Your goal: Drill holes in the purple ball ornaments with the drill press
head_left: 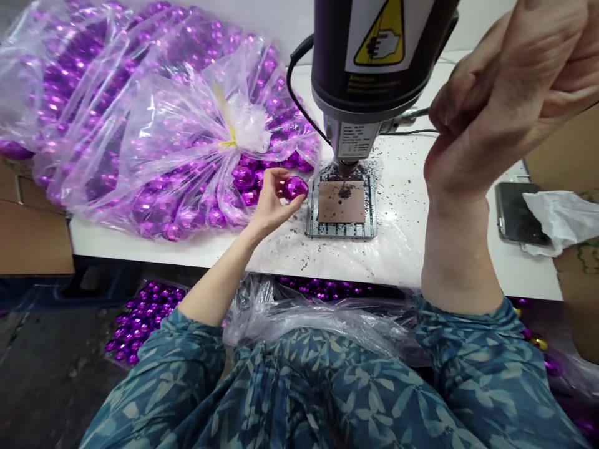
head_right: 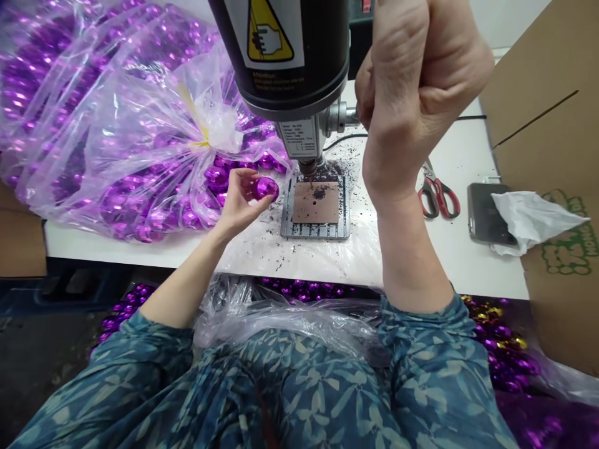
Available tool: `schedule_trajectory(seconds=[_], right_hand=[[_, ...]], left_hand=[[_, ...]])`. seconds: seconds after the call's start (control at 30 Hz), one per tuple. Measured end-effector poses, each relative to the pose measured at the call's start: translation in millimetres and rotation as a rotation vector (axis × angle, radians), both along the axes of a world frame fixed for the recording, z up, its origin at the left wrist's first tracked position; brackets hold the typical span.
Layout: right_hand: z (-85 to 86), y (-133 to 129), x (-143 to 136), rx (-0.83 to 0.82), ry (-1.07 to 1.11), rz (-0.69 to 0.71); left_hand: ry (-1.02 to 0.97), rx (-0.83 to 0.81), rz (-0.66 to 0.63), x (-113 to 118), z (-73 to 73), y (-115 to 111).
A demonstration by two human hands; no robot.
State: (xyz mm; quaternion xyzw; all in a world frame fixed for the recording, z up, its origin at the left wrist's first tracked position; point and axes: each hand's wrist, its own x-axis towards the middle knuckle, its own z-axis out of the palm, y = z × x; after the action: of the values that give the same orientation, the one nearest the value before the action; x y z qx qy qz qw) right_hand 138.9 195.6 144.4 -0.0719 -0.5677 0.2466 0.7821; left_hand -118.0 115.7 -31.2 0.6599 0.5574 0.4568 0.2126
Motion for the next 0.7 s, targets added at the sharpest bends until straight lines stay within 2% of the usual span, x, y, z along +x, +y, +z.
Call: schedule_trajectory(seconds=[0.07, 0.17, 0.33, 0.5, 0.6, 0.7], right_hand=[[-1.2, 0.4, -0.8, 0.010, 0.026, 0.022], [-2.5, 0.1, -1.2, -0.013, 0.011, 0.015], [-2.1, -2.8, -0.4, -0.013, -0.023, -0.031], [-0.8, -6.2, -3.2, 0.016, -0.006, -0.039], [1.6, -9.0, -4.8, -0.038, 0.012, -0.021], [4.2, -11.6, -5.0, -0.076, -0.018, -0.062]], left_hand=[[-0.191, -0.097, -0.118, 21.9, 3.1, -0.6], [-0.329, -0.193, -0.237, 46.0, -3.0, 8.9], [-0.387, -0.202, -0.176, 53.7, -20.8, 29.1], [-0.329, -0.209, -0.193, 50.3, -21.5, 32.5], [-0.323, -0.186, -0.190, 52.6, -21.9, 33.5], [-0.319, -0.158, -0.195, 57.1, -26.3, 36.1]])
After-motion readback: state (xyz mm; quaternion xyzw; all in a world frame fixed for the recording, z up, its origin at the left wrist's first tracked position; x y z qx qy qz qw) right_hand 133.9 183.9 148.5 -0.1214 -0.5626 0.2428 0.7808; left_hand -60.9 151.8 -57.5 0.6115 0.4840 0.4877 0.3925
